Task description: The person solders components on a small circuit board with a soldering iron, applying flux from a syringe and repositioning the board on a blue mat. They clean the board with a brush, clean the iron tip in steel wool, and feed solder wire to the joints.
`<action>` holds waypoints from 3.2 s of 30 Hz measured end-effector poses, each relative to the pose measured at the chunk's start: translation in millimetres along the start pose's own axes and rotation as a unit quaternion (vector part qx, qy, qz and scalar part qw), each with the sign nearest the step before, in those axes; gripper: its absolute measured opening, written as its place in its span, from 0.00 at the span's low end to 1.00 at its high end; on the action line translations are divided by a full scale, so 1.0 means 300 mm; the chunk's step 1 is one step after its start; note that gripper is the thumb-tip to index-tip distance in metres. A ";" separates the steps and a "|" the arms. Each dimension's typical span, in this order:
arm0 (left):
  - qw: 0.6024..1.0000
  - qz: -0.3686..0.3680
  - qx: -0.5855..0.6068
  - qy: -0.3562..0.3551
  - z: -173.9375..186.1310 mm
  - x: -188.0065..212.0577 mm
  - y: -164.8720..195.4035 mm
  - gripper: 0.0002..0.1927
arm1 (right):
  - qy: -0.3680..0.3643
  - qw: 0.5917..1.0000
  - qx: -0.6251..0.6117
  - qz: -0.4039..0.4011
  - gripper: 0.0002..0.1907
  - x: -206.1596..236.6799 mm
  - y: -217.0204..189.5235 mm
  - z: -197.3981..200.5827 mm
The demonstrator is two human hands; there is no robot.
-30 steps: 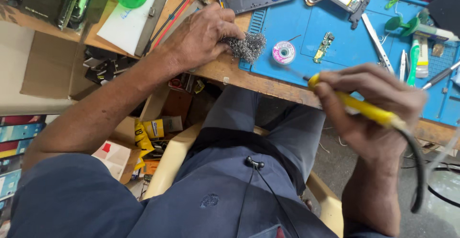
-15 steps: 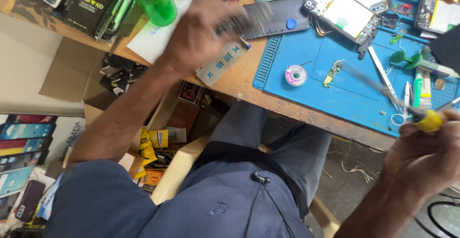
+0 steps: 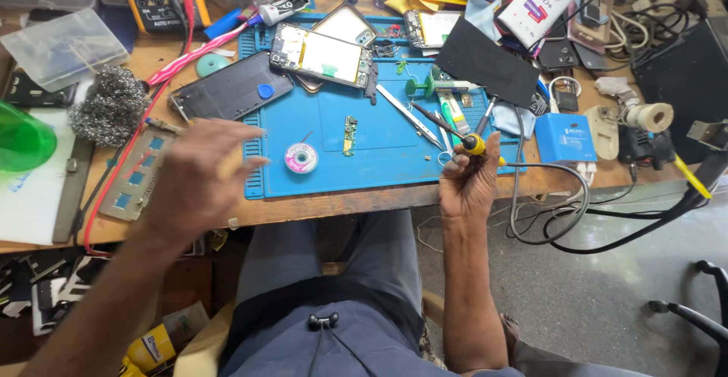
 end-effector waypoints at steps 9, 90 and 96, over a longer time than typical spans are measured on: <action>0.996 -0.004 0.019 -0.082 -0.204 -0.040 0.022 0.21 | 0.051 0.998 0.017 0.037 0.16 0.019 -0.020 0.026; 0.975 -0.114 0.117 -0.149 -0.396 -0.196 -0.113 0.12 | -0.198 0.642 0.690 0.269 0.04 0.029 -0.012 -0.384; 0.976 -0.108 0.118 -0.150 -0.399 -0.198 -0.116 0.13 | -0.213 0.650 0.682 0.259 0.04 0.033 -0.010 -0.398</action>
Point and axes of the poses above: each hand's wrist, its own x-axis away from the middle knuckle, its own z-axis out of the back of the hand, y = z × x, the point moved 2 cm from there along -x, towards the middle knuckle, and after that the axes turned 8 degrees about -z, right-handed, at the moved point
